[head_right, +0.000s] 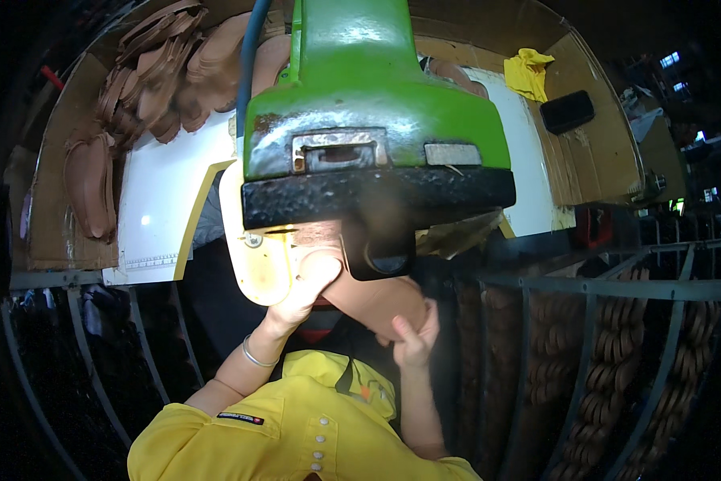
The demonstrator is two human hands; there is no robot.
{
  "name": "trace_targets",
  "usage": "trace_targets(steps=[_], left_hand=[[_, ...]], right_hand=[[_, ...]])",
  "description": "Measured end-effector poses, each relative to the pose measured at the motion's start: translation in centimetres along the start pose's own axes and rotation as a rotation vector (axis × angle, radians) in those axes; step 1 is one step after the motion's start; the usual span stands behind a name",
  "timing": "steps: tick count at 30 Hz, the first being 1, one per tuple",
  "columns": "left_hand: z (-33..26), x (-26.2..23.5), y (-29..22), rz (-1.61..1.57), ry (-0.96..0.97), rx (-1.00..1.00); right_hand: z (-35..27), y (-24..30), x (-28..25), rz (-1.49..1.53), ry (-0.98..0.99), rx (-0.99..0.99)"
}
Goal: Operating a trimming machine to remove excess material from shoe soles.
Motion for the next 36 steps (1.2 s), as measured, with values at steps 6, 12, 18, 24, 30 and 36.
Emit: trace_targets(steps=[6, 12, 18, 24, 30, 36], left_hand=[[0.5, -1.0, -5.5, 0.133, -0.082, 0.134], [-0.1, -1.8, -5.4, -0.054, -0.102, -0.019], [0.6, 2.6, -0.3, 0.084, 0.052, 0.083], [1.6, 3.7, -0.7, -0.300, 0.152, -0.059], [-0.3, 1.6, 1.0, -0.168, 0.136, -0.105], [-0.3, -1.3, -5.2, -0.177, -0.124, -0.035]], right_hand=[[5.6, 4.1, -0.1, -0.050, 0.035, -0.142], [6.8, 3.3, -1.3, -0.002, 0.178, -0.115], [4.4, 4.1, -4.6, 0.000, 0.013, -0.194], [4.2, 7.4, -3.9, -0.104, -0.124, -0.280], [6.1, 8.7, -1.7, -0.112, -0.061, -0.290], [8.5, 5.2, -2.6, -0.065, 0.234, -0.216]])
Point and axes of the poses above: each hand's wrist, its own z-axis towards the middle knuckle, its own x-axis out of the palm, y = z × x, the point moved 6 cm from there along z, towards the middle knuckle, and after that the axes turned 6 degrees about y, right-handed, at the moved point
